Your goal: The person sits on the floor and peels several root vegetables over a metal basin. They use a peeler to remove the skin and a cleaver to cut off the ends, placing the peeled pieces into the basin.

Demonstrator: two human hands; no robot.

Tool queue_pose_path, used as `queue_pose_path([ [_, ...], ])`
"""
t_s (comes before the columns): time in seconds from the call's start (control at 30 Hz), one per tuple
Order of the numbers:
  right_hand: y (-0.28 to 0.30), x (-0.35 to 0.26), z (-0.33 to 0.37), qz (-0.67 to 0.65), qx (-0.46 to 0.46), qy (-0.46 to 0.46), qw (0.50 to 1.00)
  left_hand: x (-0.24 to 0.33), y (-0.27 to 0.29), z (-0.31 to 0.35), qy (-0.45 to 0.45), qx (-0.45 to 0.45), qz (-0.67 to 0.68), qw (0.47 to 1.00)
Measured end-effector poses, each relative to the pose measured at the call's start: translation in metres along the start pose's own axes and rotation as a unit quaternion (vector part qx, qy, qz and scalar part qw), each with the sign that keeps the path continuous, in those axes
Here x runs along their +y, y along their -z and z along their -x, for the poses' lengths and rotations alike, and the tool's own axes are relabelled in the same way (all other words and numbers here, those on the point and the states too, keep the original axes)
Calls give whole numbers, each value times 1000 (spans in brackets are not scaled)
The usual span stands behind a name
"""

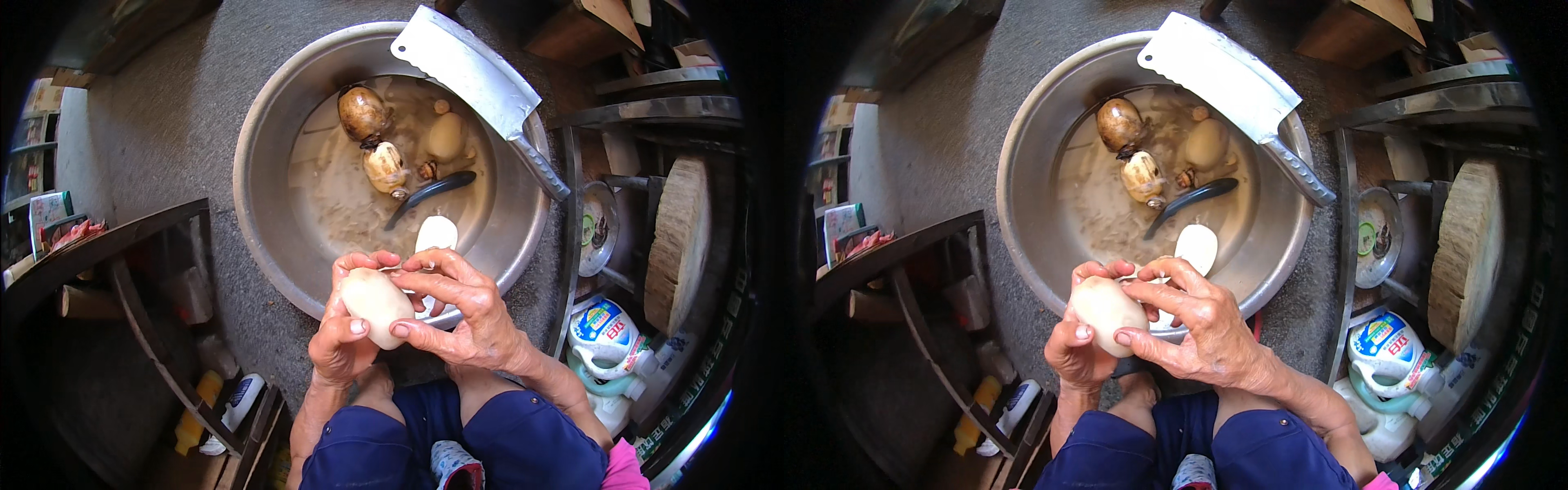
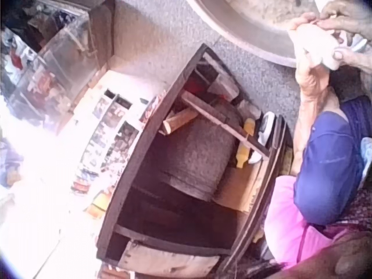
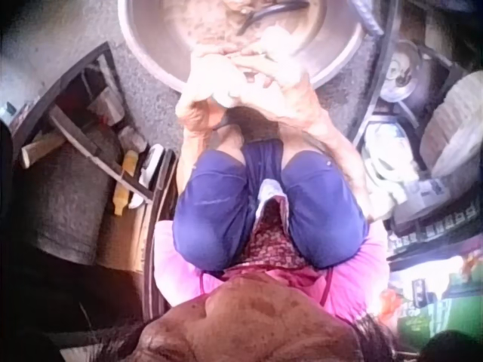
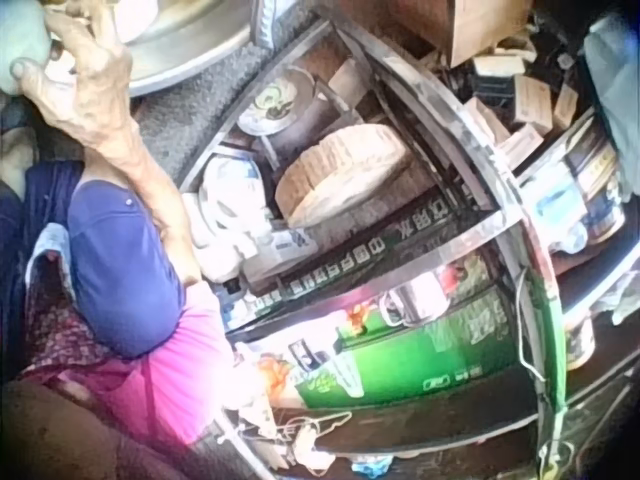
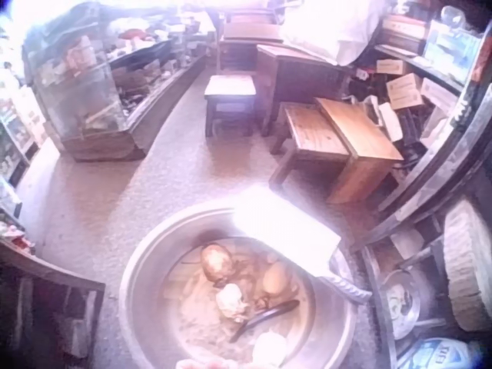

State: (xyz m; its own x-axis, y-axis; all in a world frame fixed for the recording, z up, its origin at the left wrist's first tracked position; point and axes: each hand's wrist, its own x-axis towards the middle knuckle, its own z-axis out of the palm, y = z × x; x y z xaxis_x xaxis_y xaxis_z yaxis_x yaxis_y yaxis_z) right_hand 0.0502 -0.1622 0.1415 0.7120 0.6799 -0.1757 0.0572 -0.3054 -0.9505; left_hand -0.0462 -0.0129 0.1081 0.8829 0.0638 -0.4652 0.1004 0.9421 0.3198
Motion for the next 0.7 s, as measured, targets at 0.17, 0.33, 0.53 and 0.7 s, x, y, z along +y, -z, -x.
queue_pose_path([
  [0.17, -1, -10, 0, 108, -16, 36, 993, 2, -7, 2, 2, 38, -43, 998],
  [0.33, -15, 4, 4, 180, 6, 83, 980, 2, -11, -3, -39, 70, -109, 991],
  [0.53, -14, 9, 6, 200, 12, 127, 971, 3, -8, -2, -58, 52, -151, 986],
  [0.7, -15, 8, 7, 176, 8, 96, 980, 4, -2, -2, -70, 45, -156, 984],
])
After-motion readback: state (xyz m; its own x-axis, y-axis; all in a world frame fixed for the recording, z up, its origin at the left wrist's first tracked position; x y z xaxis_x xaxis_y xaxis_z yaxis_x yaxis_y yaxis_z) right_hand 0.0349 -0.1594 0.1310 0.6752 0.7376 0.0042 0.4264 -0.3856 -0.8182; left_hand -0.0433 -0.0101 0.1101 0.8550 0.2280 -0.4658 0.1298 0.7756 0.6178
